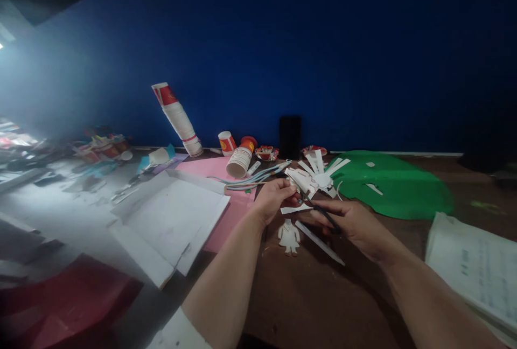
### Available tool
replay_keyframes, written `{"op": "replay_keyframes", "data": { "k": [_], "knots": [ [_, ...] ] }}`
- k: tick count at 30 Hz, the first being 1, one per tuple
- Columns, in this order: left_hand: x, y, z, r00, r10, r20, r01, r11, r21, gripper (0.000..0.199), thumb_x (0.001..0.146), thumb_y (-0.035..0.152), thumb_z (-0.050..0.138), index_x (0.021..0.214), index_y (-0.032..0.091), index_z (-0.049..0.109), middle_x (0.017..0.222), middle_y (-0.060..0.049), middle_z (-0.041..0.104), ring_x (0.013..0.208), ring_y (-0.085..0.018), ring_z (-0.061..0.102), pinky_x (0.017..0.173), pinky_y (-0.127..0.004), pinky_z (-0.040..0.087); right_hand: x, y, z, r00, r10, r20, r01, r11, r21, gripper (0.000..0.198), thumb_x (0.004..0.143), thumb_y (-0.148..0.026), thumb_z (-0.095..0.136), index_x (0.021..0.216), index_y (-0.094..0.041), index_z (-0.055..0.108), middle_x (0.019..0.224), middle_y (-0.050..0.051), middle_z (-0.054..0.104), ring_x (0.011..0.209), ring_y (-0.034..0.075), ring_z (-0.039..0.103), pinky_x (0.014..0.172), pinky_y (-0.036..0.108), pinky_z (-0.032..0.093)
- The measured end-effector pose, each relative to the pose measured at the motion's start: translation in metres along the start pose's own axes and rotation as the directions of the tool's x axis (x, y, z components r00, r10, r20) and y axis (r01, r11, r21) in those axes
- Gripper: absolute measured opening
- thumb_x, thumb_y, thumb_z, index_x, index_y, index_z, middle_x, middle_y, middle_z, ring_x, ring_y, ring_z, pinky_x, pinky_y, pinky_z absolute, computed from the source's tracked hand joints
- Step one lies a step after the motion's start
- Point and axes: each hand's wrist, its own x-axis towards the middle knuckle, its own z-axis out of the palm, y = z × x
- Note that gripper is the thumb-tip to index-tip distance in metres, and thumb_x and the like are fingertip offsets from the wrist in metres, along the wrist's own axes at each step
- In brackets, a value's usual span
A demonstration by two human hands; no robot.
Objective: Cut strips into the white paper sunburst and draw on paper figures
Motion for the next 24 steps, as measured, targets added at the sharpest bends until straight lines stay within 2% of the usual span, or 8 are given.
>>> {"op": "replay_keyframes", "data": {
  "k": [7,14,24],
  "knots": [
    [0.0,0.002,-0.003,0.999,-0.019,0.04,0.018,1.0,0.023,0.017,0.08,0.016,0.072,0.071,0.011,0.059,0.064,-0.001,0.064,0.054,-0.008,0.058,0.069,-0.027,0.051,-0.002,-0.001,0.0,0.999,0.028,-0.016,-0.029,0.999,-0.032,0.057,0.067,-0.052,0.085,0.114,-0.021,0.079,0.066,0.002,0.067,0.058,0.016,0.057,0.052,0.027,0.044],
    [0.0,0.003,-0.003,0.997,-0.033,0.066,0.032,0.999,0.006,0.022,0.075,0.021,0.077,0.07,0.011,0.058,0.064,-0.001,0.063,0.054,-0.008,0.058,0.067,-0.026,0.052,-0.004,-0.007,0.0,1.0,-0.008,-0.003,0.007,0.995,-0.104,0.052,0.069,-0.054,0.084,0.11,-0.023,0.081,0.071,0.002,0.068,0.059,0.014,0.055,0.052,0.026,0.041],
    [0.001,0.001,-0.004,0.997,-0.023,0.072,0.024,1.0,-0.016,0.024,0.074,0.024,0.079,0.071,0.012,0.059,0.065,-0.002,0.064,0.055,-0.008,0.058,0.069,-0.028,0.052,-0.005,-0.01,0.004,1.0,0.026,-0.013,-0.026,0.998,-0.052,0.049,0.068,-0.054,0.084,0.106,-0.022,0.081,0.073,0.002,0.069,0.057,0.012,0.053,0.052,0.025,0.04]
  ]
}}
